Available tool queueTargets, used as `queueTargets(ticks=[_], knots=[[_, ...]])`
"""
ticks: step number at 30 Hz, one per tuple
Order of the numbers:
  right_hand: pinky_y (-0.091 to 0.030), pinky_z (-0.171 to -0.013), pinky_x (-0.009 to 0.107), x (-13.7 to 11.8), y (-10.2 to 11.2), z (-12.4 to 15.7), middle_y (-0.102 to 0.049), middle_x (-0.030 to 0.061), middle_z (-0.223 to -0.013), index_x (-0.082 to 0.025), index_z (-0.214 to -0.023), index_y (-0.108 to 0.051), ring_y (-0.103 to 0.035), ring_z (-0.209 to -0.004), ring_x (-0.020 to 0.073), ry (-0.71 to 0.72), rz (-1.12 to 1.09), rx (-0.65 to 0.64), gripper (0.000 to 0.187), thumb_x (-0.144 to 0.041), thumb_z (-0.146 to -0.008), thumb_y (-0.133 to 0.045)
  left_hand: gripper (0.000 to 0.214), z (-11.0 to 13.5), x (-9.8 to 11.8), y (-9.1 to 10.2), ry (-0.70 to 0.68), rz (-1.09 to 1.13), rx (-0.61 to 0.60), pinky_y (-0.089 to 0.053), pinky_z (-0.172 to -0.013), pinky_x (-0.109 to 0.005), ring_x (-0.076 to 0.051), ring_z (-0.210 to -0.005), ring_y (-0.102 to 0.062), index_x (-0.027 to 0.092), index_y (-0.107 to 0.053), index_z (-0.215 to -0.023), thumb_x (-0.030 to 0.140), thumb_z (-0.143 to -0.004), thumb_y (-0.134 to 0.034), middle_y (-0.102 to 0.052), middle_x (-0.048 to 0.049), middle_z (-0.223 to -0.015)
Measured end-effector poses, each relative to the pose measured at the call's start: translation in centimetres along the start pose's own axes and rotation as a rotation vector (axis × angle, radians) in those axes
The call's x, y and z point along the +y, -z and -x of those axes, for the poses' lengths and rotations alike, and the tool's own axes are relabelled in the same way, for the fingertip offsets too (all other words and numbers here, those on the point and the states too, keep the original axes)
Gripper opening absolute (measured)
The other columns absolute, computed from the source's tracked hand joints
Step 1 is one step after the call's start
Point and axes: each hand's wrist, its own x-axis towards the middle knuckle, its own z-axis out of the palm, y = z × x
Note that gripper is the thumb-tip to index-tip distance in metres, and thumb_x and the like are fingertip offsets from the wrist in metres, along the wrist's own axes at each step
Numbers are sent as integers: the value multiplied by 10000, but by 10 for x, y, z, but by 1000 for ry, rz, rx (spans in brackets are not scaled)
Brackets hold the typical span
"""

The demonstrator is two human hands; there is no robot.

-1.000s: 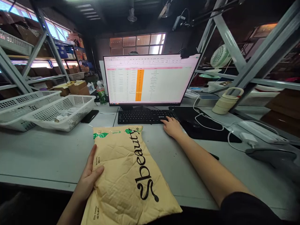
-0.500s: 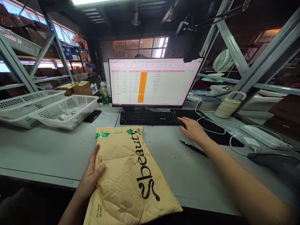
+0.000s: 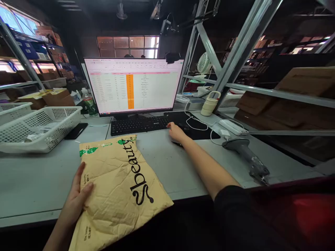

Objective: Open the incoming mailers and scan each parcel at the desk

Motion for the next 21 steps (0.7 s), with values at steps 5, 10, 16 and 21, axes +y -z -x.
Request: queueTargets(ticks=[5,10,16,21], knots=[[-419,-1051,365,-22,-13,-11,-623,179,-1310,-95,-1258,-564,-566,-1217,253,79,17,16,445,-68,-826,-462,797,0,3,-4,-44,-5,26,-200,-1245,-450,-320,-1503,-261,389,-326,-1535,513,-838,-693,-318,-1,-1622],[-375,-1095,422,-29,-7,-15,-620,196,-1289,-97,-1252,-591,-515,-1277,308,79,64,75,442,-93,-834,-444,840,-2,2,-6,-85,100,-12,-219,-1241,-452,-319,-1500,-269,302,-296,-1557,482,-836,-686,-325,-67,-1617],[-451,-1026,424,-10,23,11,-633,182,-1322,-97,-1354,-563,-576,-1239,324,59,132,-15,516,-154,-857,-438,812,-4,-4,1,-75,148,-61,-256,-1227,-441,-307,-1507,-253,319,-307,-1549,457,-845,-689,-307,-49,-1627],[-534,-835,497,23,22,66,-704,218,-1174,-131,-1513,-437,-688,-1026,390,-37,240,-214,684,-464,-917,-483,836,-7,-9,3,-90,173,-54,-282,-1217,-412,-296,-1496,-285,355,-312,-1544,410,-826,-735,-310,-33,-1629]])
